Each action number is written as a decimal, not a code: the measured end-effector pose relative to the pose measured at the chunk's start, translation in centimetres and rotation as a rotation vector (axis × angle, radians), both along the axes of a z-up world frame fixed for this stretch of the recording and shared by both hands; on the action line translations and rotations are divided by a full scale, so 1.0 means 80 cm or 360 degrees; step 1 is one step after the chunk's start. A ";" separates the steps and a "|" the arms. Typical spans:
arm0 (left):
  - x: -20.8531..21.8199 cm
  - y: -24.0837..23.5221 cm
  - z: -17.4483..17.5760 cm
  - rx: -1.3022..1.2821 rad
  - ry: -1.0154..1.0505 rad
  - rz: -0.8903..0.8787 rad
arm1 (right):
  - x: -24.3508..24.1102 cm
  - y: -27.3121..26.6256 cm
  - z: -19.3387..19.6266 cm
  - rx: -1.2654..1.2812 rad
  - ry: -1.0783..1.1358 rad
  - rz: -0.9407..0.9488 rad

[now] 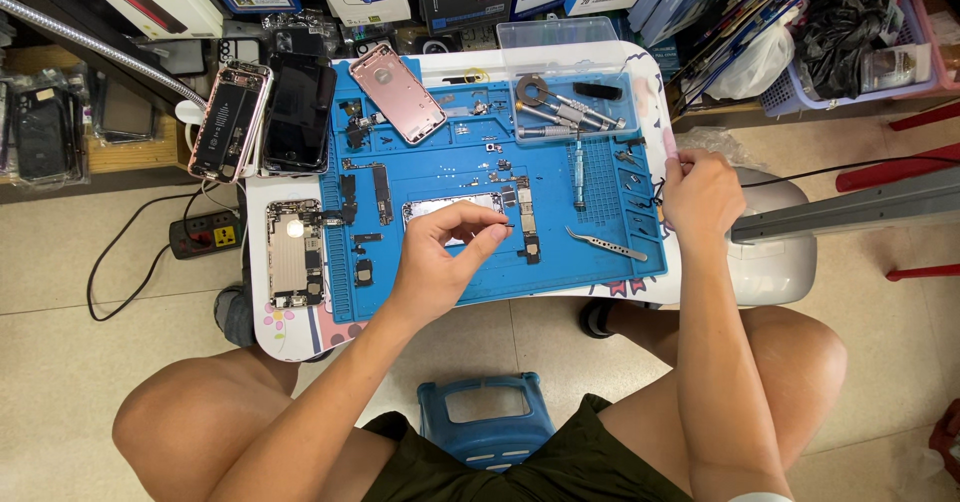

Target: The person cleans a small electronic component using a cotton swab. They hold the component with one hand and gently wipe its surface with the swab held in the other hand.

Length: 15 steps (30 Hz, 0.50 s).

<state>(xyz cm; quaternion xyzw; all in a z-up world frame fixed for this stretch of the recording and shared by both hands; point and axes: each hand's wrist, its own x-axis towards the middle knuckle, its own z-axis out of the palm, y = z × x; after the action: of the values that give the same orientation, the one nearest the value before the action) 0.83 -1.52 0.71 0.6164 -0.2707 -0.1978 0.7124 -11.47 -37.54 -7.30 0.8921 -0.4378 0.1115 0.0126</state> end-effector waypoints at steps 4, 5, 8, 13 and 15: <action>0.002 0.001 0.005 -0.0001 0.0010 0.0025 | -0.004 -0.004 0.014 0.0011 -0.0195 -0.0005; 0.003 0.002 0.007 -0.0009 0.0010 0.0052 | -0.006 -0.005 0.019 0.0081 -0.0366 0.0077; 0.006 0.004 0.007 -0.0029 0.0001 0.0146 | -0.004 0.045 0.079 0.0312 -0.0720 0.0274; 0.010 0.006 0.009 -0.0140 -0.0114 0.0427 | -0.001 0.132 0.108 0.0714 -0.1181 0.0793; 0.011 0.007 0.009 -0.0195 -0.0189 0.0526 | -0.003 0.159 0.091 0.0968 -0.1314 0.1030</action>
<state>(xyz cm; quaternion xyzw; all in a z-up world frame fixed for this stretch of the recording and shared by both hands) 1.69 -0.94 1.44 0.6186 -0.2190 -0.0245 0.7541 -11.72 -24.82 0.00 0.8265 -0.1251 0.3164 -0.4485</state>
